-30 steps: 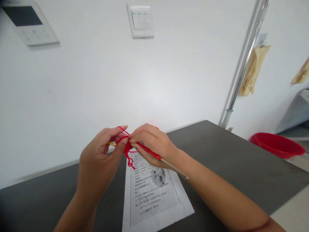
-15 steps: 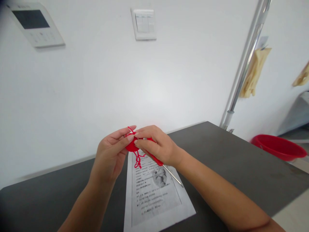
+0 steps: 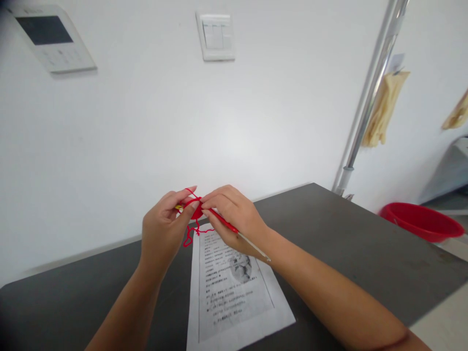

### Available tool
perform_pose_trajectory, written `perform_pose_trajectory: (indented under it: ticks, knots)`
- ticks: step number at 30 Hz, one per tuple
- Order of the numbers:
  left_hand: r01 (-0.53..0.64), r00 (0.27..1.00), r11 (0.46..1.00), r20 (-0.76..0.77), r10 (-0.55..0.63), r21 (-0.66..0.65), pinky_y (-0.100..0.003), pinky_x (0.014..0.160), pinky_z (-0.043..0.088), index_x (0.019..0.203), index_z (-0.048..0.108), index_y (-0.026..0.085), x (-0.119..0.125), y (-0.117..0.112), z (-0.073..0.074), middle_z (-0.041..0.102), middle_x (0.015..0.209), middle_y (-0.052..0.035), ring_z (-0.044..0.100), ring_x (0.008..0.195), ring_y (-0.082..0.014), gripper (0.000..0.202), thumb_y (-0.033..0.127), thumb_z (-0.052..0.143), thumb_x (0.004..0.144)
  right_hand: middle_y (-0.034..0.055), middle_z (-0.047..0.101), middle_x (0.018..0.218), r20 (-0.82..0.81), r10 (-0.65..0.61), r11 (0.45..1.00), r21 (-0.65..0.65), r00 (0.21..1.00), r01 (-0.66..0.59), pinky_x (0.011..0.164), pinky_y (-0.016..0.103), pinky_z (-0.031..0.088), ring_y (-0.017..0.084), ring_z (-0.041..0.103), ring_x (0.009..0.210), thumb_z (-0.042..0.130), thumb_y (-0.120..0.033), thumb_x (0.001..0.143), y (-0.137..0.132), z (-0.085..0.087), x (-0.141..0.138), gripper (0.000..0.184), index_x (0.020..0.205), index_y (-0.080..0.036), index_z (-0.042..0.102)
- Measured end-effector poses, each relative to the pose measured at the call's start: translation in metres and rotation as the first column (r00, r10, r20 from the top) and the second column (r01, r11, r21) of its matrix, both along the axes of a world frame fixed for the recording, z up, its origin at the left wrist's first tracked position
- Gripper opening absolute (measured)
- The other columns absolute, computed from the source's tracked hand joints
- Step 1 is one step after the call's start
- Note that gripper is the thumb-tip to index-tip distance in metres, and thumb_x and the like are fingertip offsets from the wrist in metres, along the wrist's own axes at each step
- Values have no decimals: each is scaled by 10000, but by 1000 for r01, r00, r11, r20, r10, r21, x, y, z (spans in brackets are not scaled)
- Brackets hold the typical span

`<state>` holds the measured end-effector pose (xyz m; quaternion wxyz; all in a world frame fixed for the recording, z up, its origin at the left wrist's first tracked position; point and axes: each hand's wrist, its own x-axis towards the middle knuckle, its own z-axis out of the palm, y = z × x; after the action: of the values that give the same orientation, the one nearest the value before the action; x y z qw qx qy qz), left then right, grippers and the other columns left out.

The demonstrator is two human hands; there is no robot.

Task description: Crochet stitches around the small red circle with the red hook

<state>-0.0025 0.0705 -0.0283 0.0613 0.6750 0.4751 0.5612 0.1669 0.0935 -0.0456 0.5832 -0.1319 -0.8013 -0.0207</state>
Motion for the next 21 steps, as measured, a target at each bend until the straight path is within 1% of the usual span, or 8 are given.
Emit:
perform_pose_trajectory:
  ticks: [4,8,12,15,18,19,20,21]
  knots:
    - [17,999,1000,-31,-17,-9,-315,791,516,1038,772,193,-7,4,3,720,833,-25,676,806,-189,223,196,655,849,79,764,963,64,44,982,-185,997,-31,817,316,574,190,724,902,580,-156,965,-6,9,9,137,1026,-188,699]
    - [136,990,988,29,-134,-68,-309,758,520,974,790,211,-11,6,3,744,853,-38,683,808,-196,176,230,686,833,55,763,900,73,82,913,-406,994,-45,731,285,545,169,711,810,612,-179,946,-12,20,18,120,952,-172,732]
    - [254,960,958,153,-234,-129,-306,754,521,889,790,212,-13,7,3,760,891,-44,687,833,-198,109,231,718,810,41,752,800,-72,157,770,-615,985,-168,654,275,513,162,678,724,676,-221,894,-15,29,23,99,864,-161,749]
    - [286,949,948,176,-260,-137,-292,737,513,804,784,210,-14,8,3,756,850,-31,678,801,-182,50,208,737,791,27,746,743,-223,210,620,-723,952,-306,649,262,530,154,685,704,737,-235,839,-10,31,25,86,796,-161,745]
    - [356,905,924,299,-304,-137,-273,732,521,771,791,213,-14,9,1,770,833,-21,682,788,-167,32,198,778,746,26,767,737,-413,294,449,-737,862,-506,678,265,587,153,728,696,791,-270,802,-2,26,24,124,777,-160,742]
    - [409,866,899,376,-329,-157,-267,735,528,776,798,217,-14,9,1,783,839,-21,688,788,-163,49,202,794,729,31,776,751,-457,318,412,-722,831,-555,688,272,604,157,742,701,801,-287,798,0,24,23,141,786,-159,743]
    - [474,817,861,459,-350,-188,-263,736,535,779,805,220,-14,8,1,795,845,-24,695,784,-160,70,208,811,710,36,784,770,-482,336,405,-702,809,-586,698,281,617,162,753,712,805,-301,802,1,21,22,154,800,-160,744]
    - [541,762,811,538,-361,-222,-260,733,541,779,811,222,-13,7,2,806,848,-29,702,774,-156,93,212,829,688,40,789,790,-482,348,431,-679,804,-593,707,286,625,166,761,730,804,-304,810,2,19,20,154,816,-162,746]
